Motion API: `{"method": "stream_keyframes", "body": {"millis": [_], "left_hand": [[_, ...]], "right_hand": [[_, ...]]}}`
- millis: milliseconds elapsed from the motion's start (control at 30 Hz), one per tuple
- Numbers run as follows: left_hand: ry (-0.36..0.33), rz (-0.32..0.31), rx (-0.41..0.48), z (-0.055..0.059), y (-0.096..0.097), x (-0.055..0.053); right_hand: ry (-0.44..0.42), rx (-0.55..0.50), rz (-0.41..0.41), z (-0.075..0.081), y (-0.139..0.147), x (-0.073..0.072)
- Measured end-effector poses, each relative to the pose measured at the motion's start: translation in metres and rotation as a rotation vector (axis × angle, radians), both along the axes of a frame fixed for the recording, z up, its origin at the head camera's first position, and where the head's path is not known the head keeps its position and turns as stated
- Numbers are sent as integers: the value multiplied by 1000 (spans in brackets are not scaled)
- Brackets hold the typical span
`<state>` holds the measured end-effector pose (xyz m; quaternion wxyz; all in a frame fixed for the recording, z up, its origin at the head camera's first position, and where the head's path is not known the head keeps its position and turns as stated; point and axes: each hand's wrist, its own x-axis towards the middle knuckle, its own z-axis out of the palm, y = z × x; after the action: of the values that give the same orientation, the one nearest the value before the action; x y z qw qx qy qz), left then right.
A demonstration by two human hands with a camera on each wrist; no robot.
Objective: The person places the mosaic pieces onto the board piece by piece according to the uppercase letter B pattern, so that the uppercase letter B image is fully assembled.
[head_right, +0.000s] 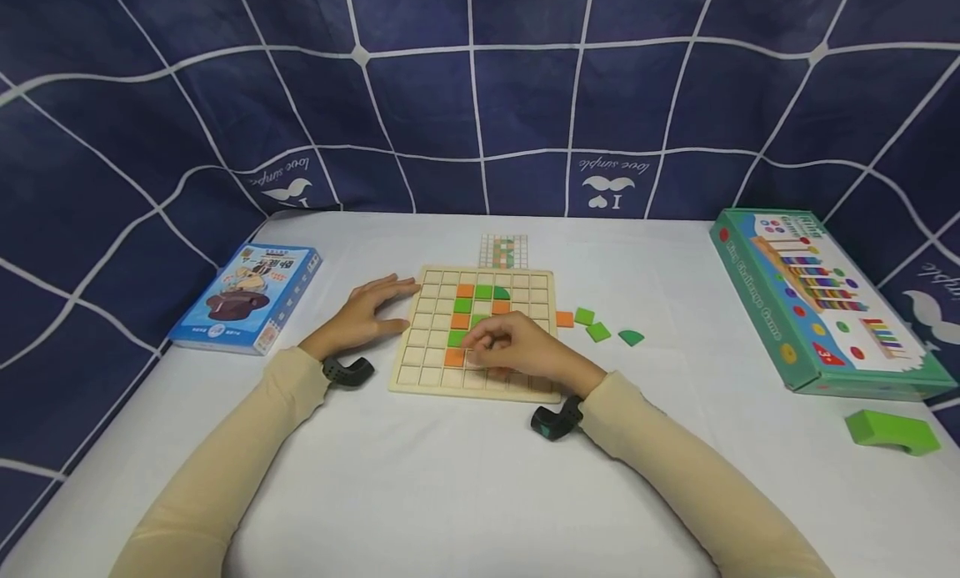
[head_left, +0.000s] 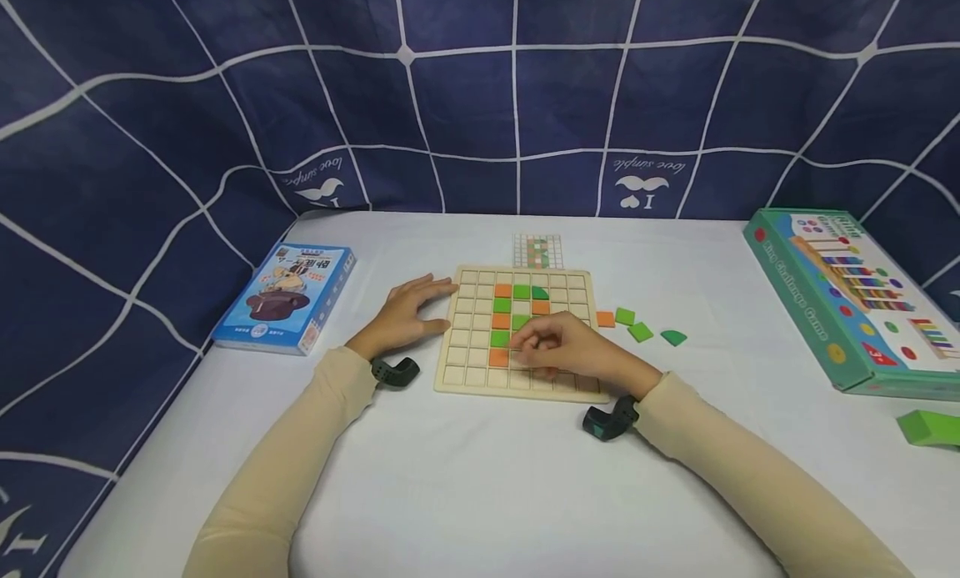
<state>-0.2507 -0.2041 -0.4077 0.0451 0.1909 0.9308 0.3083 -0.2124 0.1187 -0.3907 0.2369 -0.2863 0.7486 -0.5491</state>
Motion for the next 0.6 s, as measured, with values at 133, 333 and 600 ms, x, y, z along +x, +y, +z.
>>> {"method": "stream_keyframes", "body": {"millis": [133, 333, 600], "left_hand": [[-1, -4, 1, -1, 0, 1], [-6, -2, 6, -2, 0, 1], [-1, -1, 8, 0, 0, 1]], "right_hand": [[-4, -23, -6, 0, 14, -4], [55, -77, -12, 0, 42, -11], [124, -99, -44, -3, 86, -19]]}}
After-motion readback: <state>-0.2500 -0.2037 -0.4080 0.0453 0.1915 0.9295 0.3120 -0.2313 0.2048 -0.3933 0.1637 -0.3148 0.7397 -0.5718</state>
